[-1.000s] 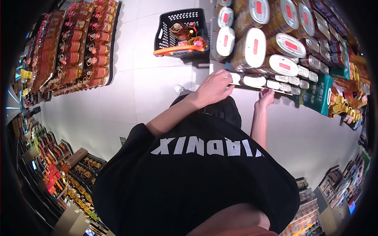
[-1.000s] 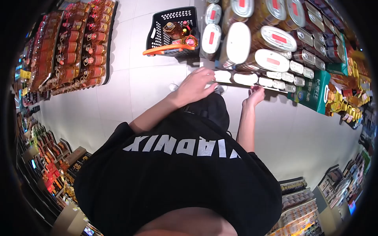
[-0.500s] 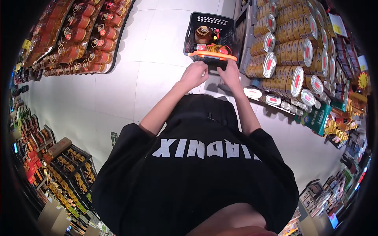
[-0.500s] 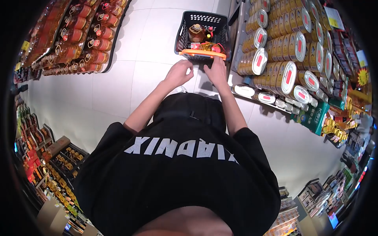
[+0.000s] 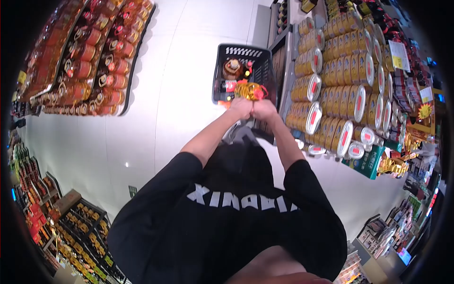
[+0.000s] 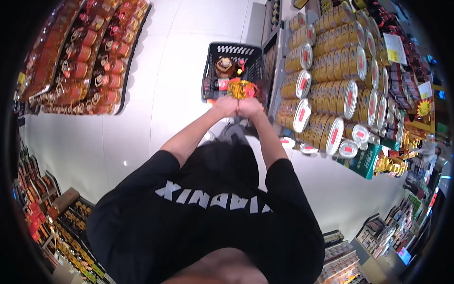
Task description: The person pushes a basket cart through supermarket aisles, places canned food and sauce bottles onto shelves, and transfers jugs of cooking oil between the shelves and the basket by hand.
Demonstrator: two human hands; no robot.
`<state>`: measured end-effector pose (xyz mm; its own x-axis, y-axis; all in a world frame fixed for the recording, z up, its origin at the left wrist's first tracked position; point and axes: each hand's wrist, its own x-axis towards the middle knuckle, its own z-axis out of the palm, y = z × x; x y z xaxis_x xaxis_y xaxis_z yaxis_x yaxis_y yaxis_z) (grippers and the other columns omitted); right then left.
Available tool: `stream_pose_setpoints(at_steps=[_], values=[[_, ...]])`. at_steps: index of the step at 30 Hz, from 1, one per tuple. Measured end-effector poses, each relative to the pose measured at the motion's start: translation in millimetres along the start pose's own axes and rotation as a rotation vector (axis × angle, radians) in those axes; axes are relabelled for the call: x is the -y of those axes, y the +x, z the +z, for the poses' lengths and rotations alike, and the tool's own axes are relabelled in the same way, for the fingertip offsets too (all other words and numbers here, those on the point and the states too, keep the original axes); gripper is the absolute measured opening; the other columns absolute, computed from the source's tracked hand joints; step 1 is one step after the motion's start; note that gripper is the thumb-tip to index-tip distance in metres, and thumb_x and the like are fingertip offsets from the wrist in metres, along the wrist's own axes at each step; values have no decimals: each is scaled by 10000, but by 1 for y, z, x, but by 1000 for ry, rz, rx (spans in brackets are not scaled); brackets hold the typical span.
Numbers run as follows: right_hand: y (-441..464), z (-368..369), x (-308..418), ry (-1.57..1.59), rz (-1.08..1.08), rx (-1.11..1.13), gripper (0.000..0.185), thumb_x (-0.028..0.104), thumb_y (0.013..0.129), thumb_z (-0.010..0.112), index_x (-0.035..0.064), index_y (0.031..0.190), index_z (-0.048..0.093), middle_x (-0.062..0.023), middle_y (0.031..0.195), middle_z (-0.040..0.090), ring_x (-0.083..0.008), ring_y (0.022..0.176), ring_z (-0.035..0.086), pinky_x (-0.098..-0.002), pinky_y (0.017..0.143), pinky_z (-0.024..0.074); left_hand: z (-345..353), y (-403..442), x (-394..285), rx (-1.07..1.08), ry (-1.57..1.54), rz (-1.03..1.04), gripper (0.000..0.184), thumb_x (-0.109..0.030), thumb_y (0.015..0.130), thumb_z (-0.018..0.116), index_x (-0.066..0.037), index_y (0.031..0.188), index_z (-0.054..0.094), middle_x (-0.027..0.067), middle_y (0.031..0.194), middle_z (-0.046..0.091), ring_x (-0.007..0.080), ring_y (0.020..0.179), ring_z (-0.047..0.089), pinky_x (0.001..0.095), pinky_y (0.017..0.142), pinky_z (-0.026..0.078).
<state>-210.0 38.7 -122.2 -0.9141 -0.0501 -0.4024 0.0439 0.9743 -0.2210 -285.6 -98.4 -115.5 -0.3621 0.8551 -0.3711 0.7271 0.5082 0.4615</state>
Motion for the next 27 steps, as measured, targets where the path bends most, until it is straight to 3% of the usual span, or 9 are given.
stream_pose_setpoints(at_steps=[1,3,6,14,18,27], values=[[5,-2,-11,30,-106,36,240,284,754,631,61,711,709,-198,761,699,-375,727,698,-471,673,573,-15,6,3,94,-2,1,156,-161,724,660,-46,806,728,193,925,725,342,921,704,459,811,559],[12,-8,-17,102,0,95,241,299,758,634,79,758,731,-190,800,712,-361,774,705,-465,723,570,-18,23,16,173,-42,96,223,-202,737,637,-7,811,719,225,901,712,369,897,696,484,803,556],[20,-40,-9,87,40,197,255,278,752,636,54,822,734,-195,880,723,-334,853,709,-457,794,556,-24,34,27,139,-52,76,206,-183,731,636,-18,808,734,222,877,711,379,867,697,477,801,557],[71,-60,-37,142,21,197,211,185,770,619,51,851,760,-179,901,732,-337,859,710,-451,805,555,-92,75,34,236,17,-34,198,-152,741,637,-16,836,745,220,909,718,359,901,702,450,839,551],[110,-81,-61,122,12,174,213,182,770,622,46,857,761,-171,900,736,-321,852,719,-445,794,563,-117,112,51,253,53,-47,222,-202,768,650,-33,869,752,199,928,724,344,909,704,442,835,553],[191,-128,-120,81,45,85,211,233,748,633,56,782,741,-182,813,719,-334,793,709,-446,765,560,-172,203,90,191,49,-48,202,-150,757,614,-19,841,743,214,943,717,361,955,687,451,878,527]])
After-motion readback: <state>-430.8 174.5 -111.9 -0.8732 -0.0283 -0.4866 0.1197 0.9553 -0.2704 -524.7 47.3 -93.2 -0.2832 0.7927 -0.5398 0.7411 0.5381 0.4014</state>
